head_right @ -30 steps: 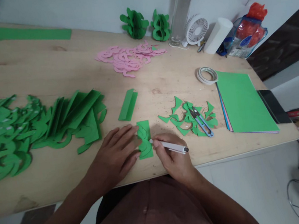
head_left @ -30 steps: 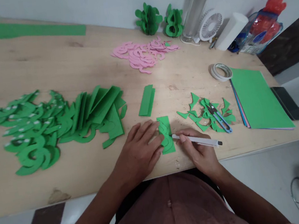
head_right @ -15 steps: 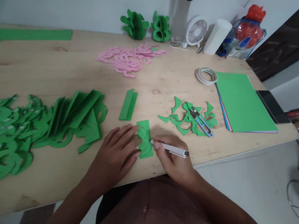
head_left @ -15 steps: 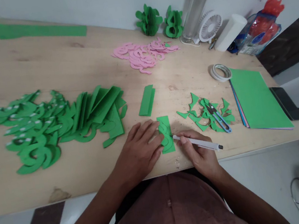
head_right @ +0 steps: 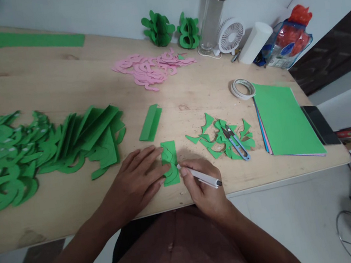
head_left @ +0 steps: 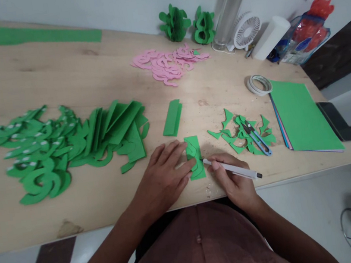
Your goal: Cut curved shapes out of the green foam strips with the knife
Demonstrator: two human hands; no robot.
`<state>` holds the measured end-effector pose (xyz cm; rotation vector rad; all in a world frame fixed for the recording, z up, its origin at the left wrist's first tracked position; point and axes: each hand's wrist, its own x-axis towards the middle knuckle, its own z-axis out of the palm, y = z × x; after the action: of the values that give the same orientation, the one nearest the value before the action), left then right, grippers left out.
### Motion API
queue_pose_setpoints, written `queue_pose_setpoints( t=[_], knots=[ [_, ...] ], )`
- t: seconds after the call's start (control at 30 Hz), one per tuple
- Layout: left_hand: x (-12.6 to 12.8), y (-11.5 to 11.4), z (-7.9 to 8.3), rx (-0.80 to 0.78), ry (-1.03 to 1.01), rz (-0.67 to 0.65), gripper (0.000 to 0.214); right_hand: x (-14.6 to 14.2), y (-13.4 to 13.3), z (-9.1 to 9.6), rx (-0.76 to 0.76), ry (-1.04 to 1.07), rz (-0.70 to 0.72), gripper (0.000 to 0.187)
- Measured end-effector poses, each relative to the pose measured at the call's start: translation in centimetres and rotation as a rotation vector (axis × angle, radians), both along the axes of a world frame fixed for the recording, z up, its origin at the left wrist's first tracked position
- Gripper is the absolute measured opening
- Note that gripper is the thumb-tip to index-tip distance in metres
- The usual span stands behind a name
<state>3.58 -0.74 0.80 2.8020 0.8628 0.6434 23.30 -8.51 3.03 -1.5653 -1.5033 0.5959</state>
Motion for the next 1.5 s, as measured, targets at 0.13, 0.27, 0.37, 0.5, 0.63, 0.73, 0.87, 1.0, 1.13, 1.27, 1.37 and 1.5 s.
queue_pose_setpoints(
  t=[0.13,0.27,0.37,0.5,0.63,0.73,0.87,1.0,1.13,1.27,1.37,1.5],
  knots=[
    [0.01,0.02,0.11,0.008,-0.004,-0.006,0.028,-0.07,-0.05,0.17,0.021,-0.019,0.000,0.016],
    [0.10,0.03,0.19,-0.002,0.002,-0.001,0.027,-0.12,-0.17,0.32,0.035,-0.037,0.009,0.016],
    [0.16,0.03,0.12,0.007,-0.002,0.000,0.027,-0.18,-0.25,0.36,0.042,-0.055,0.014,0.015],
    [0.10,0.03,0.06,0.006,-0.006,-0.003,0.028,-0.26,-0.33,0.39,0.064,-0.067,0.007,0.014],
    [0.03,0.03,0.21,-0.018,-0.009,-0.002,0.027,-0.26,-0.48,0.37,0.059,-0.096,0.009,0.016],
    [0.07,0.01,0.28,-0.025,-0.007,0.006,0.026,-0.23,-0.65,0.25,0.057,-0.102,0.004,0.016],
    [0.12,-0.02,0.19,-0.022,-0.015,0.004,0.026,-0.24,-0.78,0.18,0.060,-0.101,-0.008,0.017],
    [0.08,-0.03,0.06,-0.013,-0.015,0.005,0.026,-0.31,-0.77,0.33,0.083,-0.108,0.003,0.016],
    [0.07,-0.02,0.03,0.009,-0.007,-0.001,0.027,-0.38,-0.81,0.43,0.108,-0.115,0.023,0.016],
    [0.07,-0.01,0.05,0.016,-0.006,-0.008,0.029,-0.45,-0.87,0.44,0.125,-0.147,0.028,0.016],
    [0.04,-0.01,0.08,0.012,-0.004,-0.005,0.029,-0.46,-0.85,0.44,0.139,-0.161,0.032,0.016],
    [0.08,-0.04,0.09,0.011,-0.010,-0.004,0.029,-0.42,-0.83,0.47,0.151,-0.179,0.039,0.015]
  ],
)
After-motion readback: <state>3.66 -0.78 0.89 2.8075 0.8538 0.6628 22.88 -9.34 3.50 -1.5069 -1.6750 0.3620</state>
